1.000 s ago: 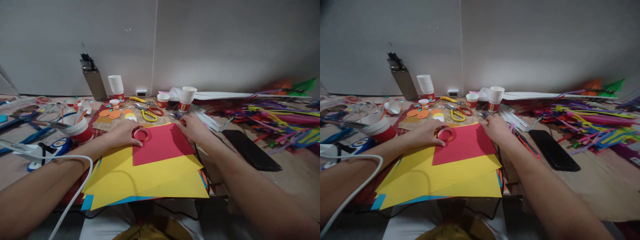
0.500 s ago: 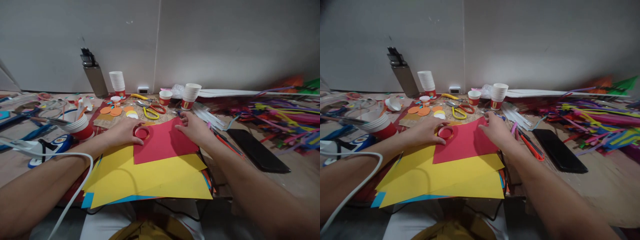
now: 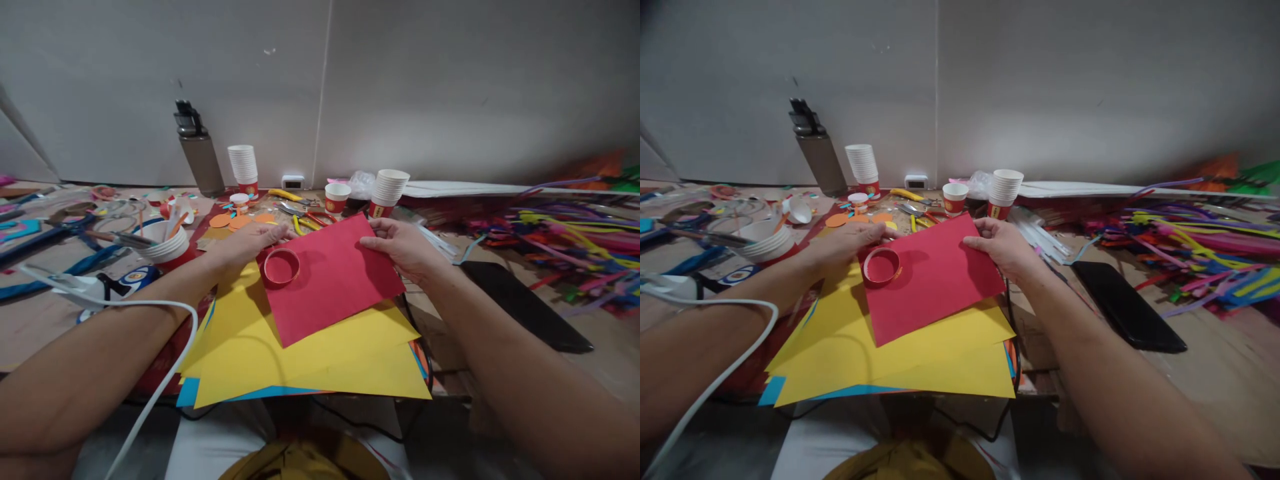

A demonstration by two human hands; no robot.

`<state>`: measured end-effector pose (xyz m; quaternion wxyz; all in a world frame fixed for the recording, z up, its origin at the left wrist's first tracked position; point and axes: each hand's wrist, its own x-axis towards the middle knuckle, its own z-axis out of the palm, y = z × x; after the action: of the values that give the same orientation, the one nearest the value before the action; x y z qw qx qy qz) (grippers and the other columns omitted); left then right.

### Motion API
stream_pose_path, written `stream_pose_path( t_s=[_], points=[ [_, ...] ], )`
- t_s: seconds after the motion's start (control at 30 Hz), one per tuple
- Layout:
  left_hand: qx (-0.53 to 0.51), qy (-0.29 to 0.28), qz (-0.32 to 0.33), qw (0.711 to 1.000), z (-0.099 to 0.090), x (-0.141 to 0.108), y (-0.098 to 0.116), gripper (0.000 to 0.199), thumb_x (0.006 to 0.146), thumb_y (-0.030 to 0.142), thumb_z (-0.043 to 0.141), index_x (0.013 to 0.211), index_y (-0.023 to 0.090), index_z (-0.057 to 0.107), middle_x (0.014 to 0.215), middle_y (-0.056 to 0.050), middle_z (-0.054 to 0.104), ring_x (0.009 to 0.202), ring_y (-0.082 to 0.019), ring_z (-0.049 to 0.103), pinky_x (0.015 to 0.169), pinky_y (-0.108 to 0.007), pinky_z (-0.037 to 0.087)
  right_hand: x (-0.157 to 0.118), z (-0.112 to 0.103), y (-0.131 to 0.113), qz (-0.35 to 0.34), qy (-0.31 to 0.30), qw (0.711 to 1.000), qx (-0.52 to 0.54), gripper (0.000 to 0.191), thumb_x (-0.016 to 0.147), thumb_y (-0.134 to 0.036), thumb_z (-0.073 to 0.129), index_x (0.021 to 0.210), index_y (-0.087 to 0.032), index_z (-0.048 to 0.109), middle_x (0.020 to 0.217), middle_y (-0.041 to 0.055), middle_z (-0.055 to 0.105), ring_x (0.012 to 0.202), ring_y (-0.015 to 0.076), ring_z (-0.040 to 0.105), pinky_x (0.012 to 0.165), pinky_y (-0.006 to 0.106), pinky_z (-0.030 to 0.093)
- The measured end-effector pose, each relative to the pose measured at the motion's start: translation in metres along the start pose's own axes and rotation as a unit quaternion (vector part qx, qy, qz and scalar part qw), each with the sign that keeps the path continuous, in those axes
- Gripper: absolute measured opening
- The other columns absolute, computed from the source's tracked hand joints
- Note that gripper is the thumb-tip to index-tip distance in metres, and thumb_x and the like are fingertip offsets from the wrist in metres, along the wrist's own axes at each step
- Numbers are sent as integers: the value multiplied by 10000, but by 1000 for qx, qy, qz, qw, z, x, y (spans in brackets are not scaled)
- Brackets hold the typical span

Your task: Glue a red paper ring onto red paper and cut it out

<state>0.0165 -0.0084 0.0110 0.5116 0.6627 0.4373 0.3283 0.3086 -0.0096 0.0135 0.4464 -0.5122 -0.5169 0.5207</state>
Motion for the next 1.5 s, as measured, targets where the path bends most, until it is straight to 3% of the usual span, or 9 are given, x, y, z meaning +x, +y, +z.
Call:
stream_pose_path(
  t_s=[0.17, 0.33, 0.5, 0.63, 0.93, 1.07, 1.17, 1.3, 1.5],
  points=[
    [-50, -24, -84, 995, -2, -2, 2, 399, 754, 560, 699, 791, 164, 731, 715, -41, 701, 569, -129, 587, 538, -232, 458, -4, 6, -2, -37, -27, 997, -60, 300, 662, -252, 804, 920, -199, 662, 793, 5, 743, 650, 139, 674, 595, 244, 544],
    [-19, -84, -89, 992, -4, 2, 0, 315, 752, 460, 731, 708, 153, 678, 678, -18, 650, 533, -91, 513, 490, -204, 388, -10, 12, -7, -48, -39, 992, -112, 310, 699, -278, 753, 982, -209, 646, 826, 17, 741, 676, 160, 669, 597, 268, 533],
    [-25, 3, -86, 996, 3, 4, -5, 299, 771, 418, 710, 695, 146, 612, 608, 17, 576, 498, -65, 462, 464, -183, 332, -2, -1, -1, -110, 85, 952, -273, 373, 784, -302, 687, 1126, -172, 615, 927, 69, 717, 805, 177, 658, 634, 263, 514],
    [-87, 92, -98, 987, 10, 7, -10, 235, 794, 335, 677, 703, 145, 574, 605, 22, 583, 487, -59, 476, 467, -180, 350, 3, -9, 10, -83, 100, 928, -350, 547, 808, -358, 665, 1288, -147, 511, 1134, 124, 668, 862, 192, 654, 687, 300, 524],
    [-173, 39, -168, 970, 13, 11, -24, 227, 756, 165, 694, 720, 169, 470, 503, 64, 476, 415, -54, 474, 434, -164, 442, 0, -4, 17, -137, 96, 864, -474, 496, 835, -389, 641, 1258, -143, 560, 1178, 145, 645, 955, 232, 627, 801, 352, 488],
    [-54, 6, -173, 983, 8, 7, -25, 268, 736, 285, 747, 698, 165, 510, 515, 9, 579, 426, -97, 552, 420, -197, 464, 1, -17, 13, -152, 151, 808, -549, 397, 845, -376, 618, 1157, -130, 605, 1114, 156, 655, 993, 272, 617, 812, 364, 470],
    [92, -40, -153, 983, 3, 4, -22, 307, 750, 401, 726, 661, 158, 559, 551, -58, 659, 401, -114, 556, 364, -199, 399, 1, -27, 10, -87, 176, 775, -600, 373, 860, -457, 580, 1051, -140, 621, 1030, 172, 675, 934, 301, 636, 747, 373, 461],
    [156, -91, -142, 973, -1, 1, -17, 308, 754, 422, 689, 632, 158, 586, 606, -64, 690, 409, -109, 567, 354, -189, 343, 0, -30, 11, 9, 156, 758, -633, 466, 869, -585, 508, 992, -148, 618, 942, 204, 699, 846, 333, 668, 668, 379, 447],
    [236, -114, -161, 952, 0, -2, -12, 301, 730, 421, 680, 599, 176, 565, 575, -35, 670, 378, -115, 550, 374, -200, 341, 10, -31, 24, 47, 170, 756, -630, 568, 831, -552, 557, 1155, -86, 548, 1036, 265, 691, 930, 364, 682, 689, 388, 472]
  ],
)
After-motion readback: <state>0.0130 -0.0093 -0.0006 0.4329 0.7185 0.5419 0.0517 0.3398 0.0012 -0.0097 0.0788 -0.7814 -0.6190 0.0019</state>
